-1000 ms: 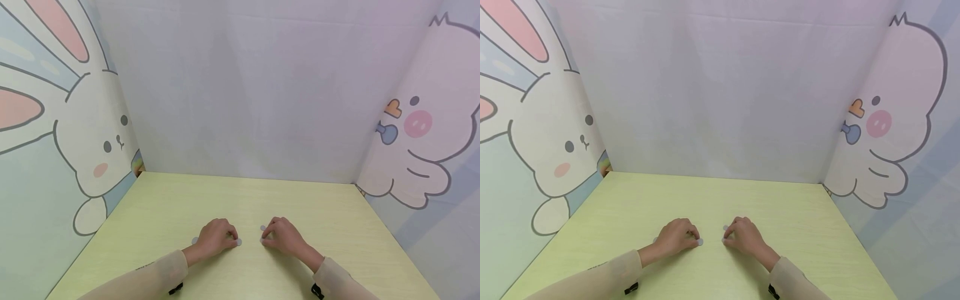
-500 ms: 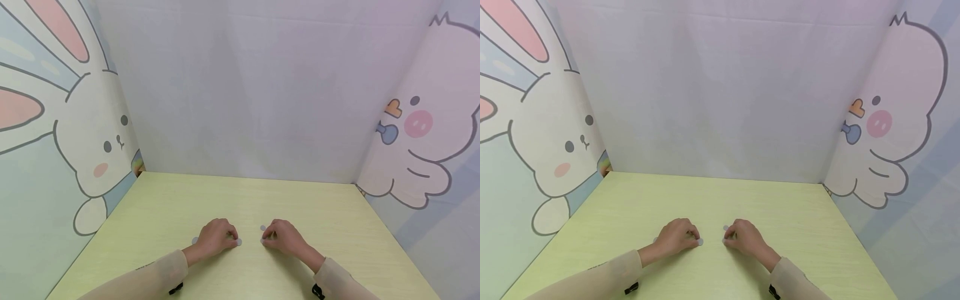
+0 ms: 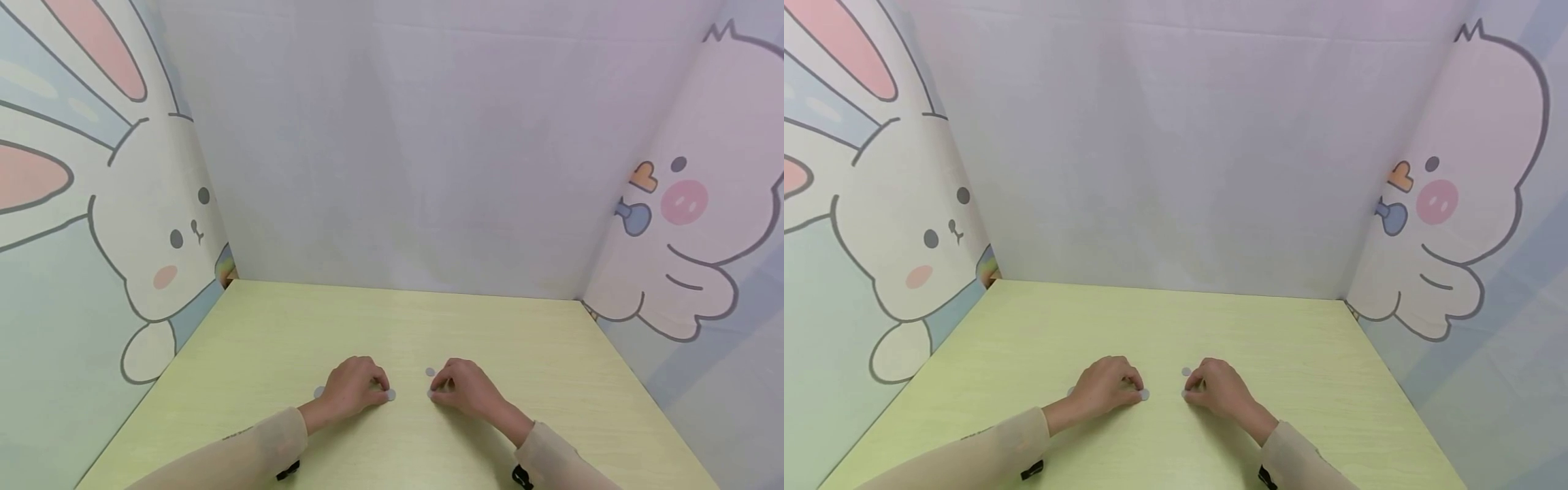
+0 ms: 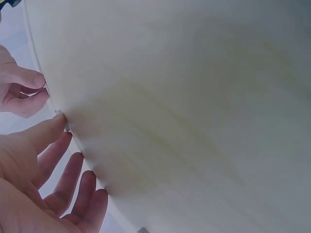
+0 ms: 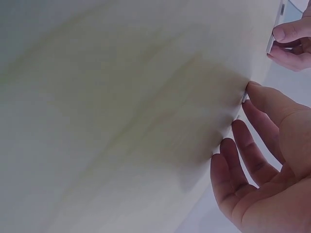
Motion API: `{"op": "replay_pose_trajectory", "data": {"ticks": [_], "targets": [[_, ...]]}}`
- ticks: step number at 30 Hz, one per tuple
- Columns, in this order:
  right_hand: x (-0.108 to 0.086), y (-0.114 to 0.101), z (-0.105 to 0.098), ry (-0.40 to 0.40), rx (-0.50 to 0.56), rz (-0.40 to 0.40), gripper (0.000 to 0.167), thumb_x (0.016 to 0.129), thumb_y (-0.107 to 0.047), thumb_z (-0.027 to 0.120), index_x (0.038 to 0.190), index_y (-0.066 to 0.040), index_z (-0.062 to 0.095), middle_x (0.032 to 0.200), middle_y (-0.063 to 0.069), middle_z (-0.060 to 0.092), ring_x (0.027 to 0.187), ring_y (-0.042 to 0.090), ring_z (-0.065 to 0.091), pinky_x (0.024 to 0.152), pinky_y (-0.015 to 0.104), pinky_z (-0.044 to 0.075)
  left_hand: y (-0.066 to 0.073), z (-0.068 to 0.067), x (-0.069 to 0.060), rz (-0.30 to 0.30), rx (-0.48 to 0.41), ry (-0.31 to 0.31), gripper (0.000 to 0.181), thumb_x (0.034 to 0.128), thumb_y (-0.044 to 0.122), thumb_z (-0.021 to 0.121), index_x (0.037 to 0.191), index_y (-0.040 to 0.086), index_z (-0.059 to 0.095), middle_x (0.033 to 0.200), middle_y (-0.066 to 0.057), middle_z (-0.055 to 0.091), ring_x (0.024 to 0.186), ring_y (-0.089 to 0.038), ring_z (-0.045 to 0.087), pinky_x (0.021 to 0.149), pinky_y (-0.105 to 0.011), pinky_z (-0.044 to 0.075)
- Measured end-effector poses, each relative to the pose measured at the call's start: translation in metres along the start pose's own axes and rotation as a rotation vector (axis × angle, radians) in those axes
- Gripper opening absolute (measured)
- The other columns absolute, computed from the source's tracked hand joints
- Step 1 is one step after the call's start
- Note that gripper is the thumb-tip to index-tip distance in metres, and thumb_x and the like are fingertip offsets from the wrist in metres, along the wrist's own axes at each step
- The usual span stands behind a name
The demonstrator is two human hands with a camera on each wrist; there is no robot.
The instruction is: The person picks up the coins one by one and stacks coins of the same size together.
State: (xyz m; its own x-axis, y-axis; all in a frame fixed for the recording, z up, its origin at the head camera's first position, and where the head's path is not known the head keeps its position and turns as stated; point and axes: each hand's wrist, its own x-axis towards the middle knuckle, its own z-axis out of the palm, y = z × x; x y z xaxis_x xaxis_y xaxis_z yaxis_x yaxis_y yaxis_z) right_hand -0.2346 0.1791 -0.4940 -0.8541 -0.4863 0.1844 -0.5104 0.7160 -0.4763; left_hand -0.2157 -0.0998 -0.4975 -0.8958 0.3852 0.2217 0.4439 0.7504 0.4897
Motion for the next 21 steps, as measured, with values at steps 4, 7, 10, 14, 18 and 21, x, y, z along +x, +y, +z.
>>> {"op": "replay_pose_trajectory", "data": {"ticks": [4,7,10,14,18,21], "targets": [[-0.001,0.001,-0.0005,0.002,0.002,-0.004,0.006,0.086,-0.019,0.09,0.086,-0.018,0.084,0.087,-0.008,0.067,0.075,0.009,0.055,0.066,0.024,0.045,0.0005,-0.0004,-0.0001,-0.001,0.004,-0.005,0.009,0.0843,0.029,0.092,0.086,0.025,0.084,0.09,0.008,0.071,0.083,-0.009,0.057,0.069,-0.029,0.048],[-0.0015,0.0018,-0.0006,0.004,0.008,-0.01,0.006,0.086,-0.019,0.09,0.086,-0.019,0.084,0.087,-0.007,0.067,0.074,0.01,0.055,0.066,0.024,0.045,0.0009,-0.0012,-0.0004,0.001,0.003,-0.005,0.009,0.0843,0.029,0.092,0.085,0.025,0.083,0.089,0.008,0.071,0.083,-0.009,0.057,0.069,-0.029,0.048],[-0.0016,0.0022,-0.0004,0.004,0.012,-0.012,0.007,0.086,-0.018,0.09,0.086,-0.019,0.084,0.087,-0.007,0.067,0.074,0.01,0.055,0.065,0.024,0.045,0.0014,-0.0019,-0.0008,-0.002,0.001,-0.005,0.009,0.0843,0.028,0.092,0.085,0.025,0.083,0.089,0.008,0.07,0.083,-0.009,0.056,0.069,-0.029,0.048],[-0.0014,0.0019,-0.0005,0.005,0.011,-0.013,0.006,0.087,-0.019,0.09,0.086,-0.018,0.084,0.086,-0.008,0.067,0.074,0.011,0.055,0.065,0.024,0.045,0.0012,-0.0018,-0.0011,-0.002,0.002,-0.004,0.01,0.0848,0.03,0.091,0.085,0.025,0.083,0.089,0.008,0.07,0.083,-0.009,0.057,0.069,-0.029,0.048],[-0.0014,0.0014,-0.0008,0.007,0.01,-0.015,0.006,0.086,-0.019,0.09,0.085,-0.018,0.084,0.086,-0.007,0.068,0.074,0.012,0.055,0.066,0.024,0.044,0.0012,-0.0019,-0.0011,-0.004,-0.002,-0.006,0.01,0.0855,0.031,0.091,0.086,0.025,0.083,0.09,0.008,0.07,0.084,-0.01,0.058,0.069,-0.03,0.048],[-0.0016,0.0017,-0.0007,0.004,0.013,-0.01,0.006,0.086,-0.018,0.09,0.085,-0.019,0.084,0.086,-0.007,0.068,0.074,0.012,0.055,0.066,0.024,0.044,0.002,-0.0027,-0.0015,-0.007,-0.009,-0.009,0.01,0.0847,0.03,0.092,0.086,0.025,0.083,0.09,0.008,0.071,0.084,-0.01,0.058,0.068,-0.03,0.049]]}}
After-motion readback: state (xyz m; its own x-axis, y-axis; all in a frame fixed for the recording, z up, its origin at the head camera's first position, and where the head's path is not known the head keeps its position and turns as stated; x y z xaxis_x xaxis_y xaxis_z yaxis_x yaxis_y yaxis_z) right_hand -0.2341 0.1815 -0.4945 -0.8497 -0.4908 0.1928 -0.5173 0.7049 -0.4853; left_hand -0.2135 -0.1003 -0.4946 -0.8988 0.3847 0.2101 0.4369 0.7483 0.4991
